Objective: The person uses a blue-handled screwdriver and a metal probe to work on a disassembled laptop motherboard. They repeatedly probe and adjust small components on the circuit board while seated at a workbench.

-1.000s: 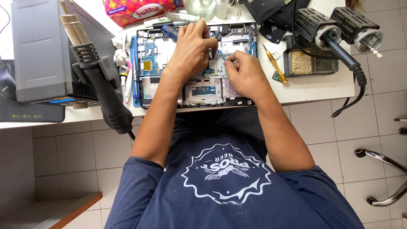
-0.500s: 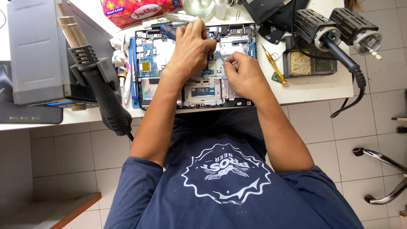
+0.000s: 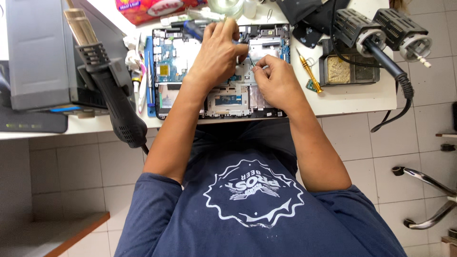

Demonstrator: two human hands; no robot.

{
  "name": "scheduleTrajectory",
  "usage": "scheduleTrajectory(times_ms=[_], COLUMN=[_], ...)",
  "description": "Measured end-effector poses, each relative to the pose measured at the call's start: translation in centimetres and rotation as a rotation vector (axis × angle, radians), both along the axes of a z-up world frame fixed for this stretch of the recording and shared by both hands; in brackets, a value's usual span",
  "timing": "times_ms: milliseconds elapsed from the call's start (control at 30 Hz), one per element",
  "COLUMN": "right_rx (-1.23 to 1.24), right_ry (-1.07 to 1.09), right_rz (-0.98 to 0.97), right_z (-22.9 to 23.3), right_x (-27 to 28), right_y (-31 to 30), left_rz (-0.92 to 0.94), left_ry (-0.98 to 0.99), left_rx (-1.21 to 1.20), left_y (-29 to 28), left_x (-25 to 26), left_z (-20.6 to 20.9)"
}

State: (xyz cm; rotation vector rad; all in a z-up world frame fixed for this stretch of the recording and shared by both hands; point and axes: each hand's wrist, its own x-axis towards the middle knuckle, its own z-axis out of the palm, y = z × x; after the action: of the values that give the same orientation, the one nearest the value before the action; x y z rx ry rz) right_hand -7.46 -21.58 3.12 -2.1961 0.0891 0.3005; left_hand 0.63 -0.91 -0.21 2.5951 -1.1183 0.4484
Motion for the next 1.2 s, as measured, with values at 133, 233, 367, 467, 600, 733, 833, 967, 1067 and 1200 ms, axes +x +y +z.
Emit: scheduleTrajectory(times_ms=[133,233,367,467,600,733,833,967,1067,1200], right_rx=[-0.005,0.005,0.017,0.04,0.019,0.006,-0.042,-0.111,-0.147,-0.143], right_ry=[0.013,0.014,-0.005,-0.007,-0.043,-0.082,-0.143,-0.196,-0.239,-0.208], right_rz=[-0.006,-0.007,0.002,-0.01,0.009,0.049,0.085,0.096,0.083,0.074], right_z=[0.0,0.0,-0.1,-0.6,-0.5,-0.8,-1.4,-2.8,-3.1,-2.4], right_x=[0.0,-0.1,-0.1,0.0,-0.1,-0.2,-0.1,0.1,-0.1,-0.5], right_y=[-0.1,-0.1,-0.1,0.0,0.0,0.0,0.1,0.6,0.8,1.1], left_rz=[-0.012,0.017,0.018,0.127,0.201,0.274,0.248,0.228,0.23,0.23], left_ry=[0.001,0.132,0.092,0.075,0.081,0.044,0.022,0.024,0.013,0.0], left_rx=[-0.002,-0.057,-0.121,-0.043,-0.048,-0.037,-0.092,-0.112,-0.108,-0.123], left_y=[-0.1,0.1,1.0,1.0,0.6,0.6,0.9,1.0,0.9,1.0], left_x=[0.2,0.3,-0.5,-1.1,-2.4,-2.8,-2.9,-2.9,-2.7,-2.7], left_z=[-0.2,-0.6,0.1,0.3,1.4,0.7,0.0,0.1,-0.1,-0.3])
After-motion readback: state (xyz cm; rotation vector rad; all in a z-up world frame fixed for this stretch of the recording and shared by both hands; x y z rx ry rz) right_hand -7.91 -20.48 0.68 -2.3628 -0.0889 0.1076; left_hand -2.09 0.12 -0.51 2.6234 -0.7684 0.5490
